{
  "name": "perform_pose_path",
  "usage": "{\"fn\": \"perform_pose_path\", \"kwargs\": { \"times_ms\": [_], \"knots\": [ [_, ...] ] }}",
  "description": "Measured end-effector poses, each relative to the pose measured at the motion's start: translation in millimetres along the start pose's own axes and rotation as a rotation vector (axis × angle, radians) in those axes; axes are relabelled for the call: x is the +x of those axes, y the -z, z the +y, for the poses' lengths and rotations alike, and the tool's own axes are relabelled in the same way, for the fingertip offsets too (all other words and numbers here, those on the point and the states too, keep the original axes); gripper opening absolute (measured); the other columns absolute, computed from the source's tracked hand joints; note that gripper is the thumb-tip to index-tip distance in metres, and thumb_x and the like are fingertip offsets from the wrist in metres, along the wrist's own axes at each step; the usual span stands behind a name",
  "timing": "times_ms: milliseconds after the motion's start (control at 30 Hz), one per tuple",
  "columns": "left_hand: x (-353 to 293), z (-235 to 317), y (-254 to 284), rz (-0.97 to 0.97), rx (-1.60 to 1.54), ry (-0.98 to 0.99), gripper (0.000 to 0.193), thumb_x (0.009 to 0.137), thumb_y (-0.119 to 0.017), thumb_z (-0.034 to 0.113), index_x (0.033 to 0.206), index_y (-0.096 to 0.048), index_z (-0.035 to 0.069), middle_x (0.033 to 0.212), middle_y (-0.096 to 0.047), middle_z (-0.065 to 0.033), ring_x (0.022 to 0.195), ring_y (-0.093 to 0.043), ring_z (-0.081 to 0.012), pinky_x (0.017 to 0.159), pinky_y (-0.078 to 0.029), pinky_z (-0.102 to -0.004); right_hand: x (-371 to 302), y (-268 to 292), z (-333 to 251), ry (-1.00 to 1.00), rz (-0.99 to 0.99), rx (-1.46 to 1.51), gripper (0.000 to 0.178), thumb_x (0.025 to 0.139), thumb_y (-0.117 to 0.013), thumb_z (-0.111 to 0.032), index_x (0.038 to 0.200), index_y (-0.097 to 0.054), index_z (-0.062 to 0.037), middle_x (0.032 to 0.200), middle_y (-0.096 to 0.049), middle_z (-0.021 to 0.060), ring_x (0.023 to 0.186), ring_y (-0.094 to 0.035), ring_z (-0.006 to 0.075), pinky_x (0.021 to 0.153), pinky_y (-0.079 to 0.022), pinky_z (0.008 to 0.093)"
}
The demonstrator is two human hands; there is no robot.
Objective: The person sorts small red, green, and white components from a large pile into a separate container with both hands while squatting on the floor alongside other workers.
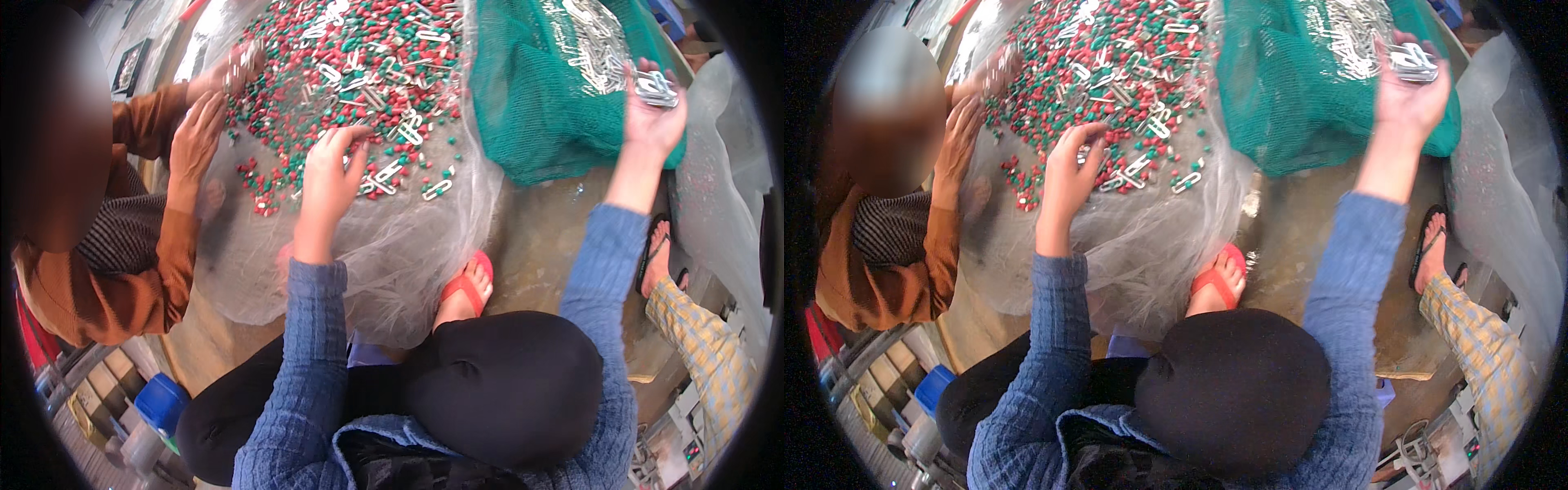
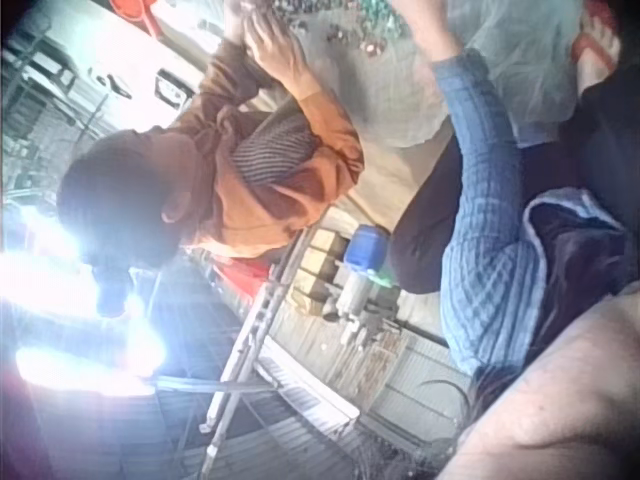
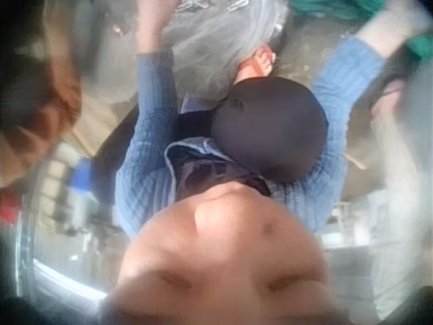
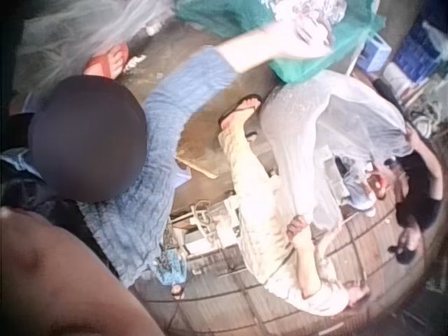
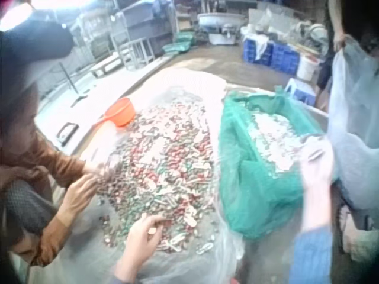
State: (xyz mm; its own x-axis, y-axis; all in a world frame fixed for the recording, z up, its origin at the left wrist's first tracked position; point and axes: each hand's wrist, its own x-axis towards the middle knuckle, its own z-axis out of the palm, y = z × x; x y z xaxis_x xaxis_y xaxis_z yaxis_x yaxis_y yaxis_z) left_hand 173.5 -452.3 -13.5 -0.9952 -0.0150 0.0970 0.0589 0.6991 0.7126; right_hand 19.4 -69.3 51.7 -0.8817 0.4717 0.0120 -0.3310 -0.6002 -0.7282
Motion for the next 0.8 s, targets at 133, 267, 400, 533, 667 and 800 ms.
{"fn": "perform_pose_path", "kwargs": {
  "times_ms": [133,267,400,533,667,800],
  "knots": [
    [-14.8,-32.1,-9.5,-0.147,0.093,0.178,0.018,0.077,-0.066,0.015,0.093,-0.063,0.006,0.087,-0.063,-0.0091,0.069,-0.06,-0.0236,0.064,-0.048,-0.0323,11.0,31.2,20.3,1.142,0.339,-1.588,0.043,0.086,-0.06,-0.028,0.113,-0.051,0.0052,0.112,-0.056,0.017,0.107,-0.052,0.0266,0.094,-0.04,0.0391],
    [-41.2,-52.5,-65.2,-0.072,0.38,0.134,0.022,0.071,-0.072,0.018,0.089,-0.062,0.009,0.086,-0.056,-0.0082,0.087,-0.055,-0.0267,0.073,-0.046,-0.0386,-110.7,-1.5,94.2,0.483,-0.695,-1.193,0.025,0.08,-0.065,-0.016,0.103,-0.061,-0.0063,0.104,-0.062,0.0108,0.096,-0.059,0.0238,0.085,-0.045,0.0336],
    [-38.5,-53.2,-89.3,-0.008,0.254,0.119,0.022,0.072,-0.071,0.013,0.085,-0.055,0.005,0.085,-0.055,-0.0105,0.081,-0.056,-0.0264,0.072,-0.046,-0.0375,-179.4,33.0,147.3,0.029,-1.377,-1.54,0.017,0.074,-0.068,-0.019,0.085,-0.06,-0.0094,0.084,-0.055,0.0078,0.085,-0.059,0.0246,0.074,-0.046,0.0369],
    [-28.7,-53.2,-55.3,0.045,-0.178,0.408,0.013,0.081,-0.064,0.005,0.086,-0.051,0.004,0.076,-0.057,-0.0025,0.064,-0.054,-0.0063,0.057,-0.045,-0.0235,-198.8,59.9,150.1,0.157,-1.525,-1.712,0.024,0.069,-0.071,-0.02,0.088,-0.06,-0.0108,0.089,-0.054,0.0053,0.091,-0.055,0.023,0.08,-0.04,0.0382],
    [-26.8,-63.7,-31.5,-0.006,-0.17,0.348,0.021,0.077,-0.068,0.008,0.093,-0.056,0.004,0.077,-0.057,-0.0026,0.066,-0.055,-0.0091,0.061,-0.046,-0.0249,-201.8,52.0,151.3,0.041,-1.62,-1.793,0.033,0.067,-0.072,-0.021,0.095,-0.059,-0.0122,0.091,-0.056,0.0042,0.093,-0.055,0.0217,0.082,-0.037,0.0384],
    [-32.8,-61.4,-35.7,-0.273,0.156,-0.018,0.029,0.07,-0.073,0.016,0.098,-0.065,0.012,0.08,-0.057,-0.0072,0.073,-0.058,-0.0215,0.068,-0.048,-0.0325,-194.2,45.5,153.6,-0.199,-1.506,-1.602,0.025,0.07,-0.069,-0.017,0.091,-0.059,-0.0103,0.089,-0.059,0.0048,0.089,-0.059,0.0211,0.079,-0.041,0.0384]
  ]
}}
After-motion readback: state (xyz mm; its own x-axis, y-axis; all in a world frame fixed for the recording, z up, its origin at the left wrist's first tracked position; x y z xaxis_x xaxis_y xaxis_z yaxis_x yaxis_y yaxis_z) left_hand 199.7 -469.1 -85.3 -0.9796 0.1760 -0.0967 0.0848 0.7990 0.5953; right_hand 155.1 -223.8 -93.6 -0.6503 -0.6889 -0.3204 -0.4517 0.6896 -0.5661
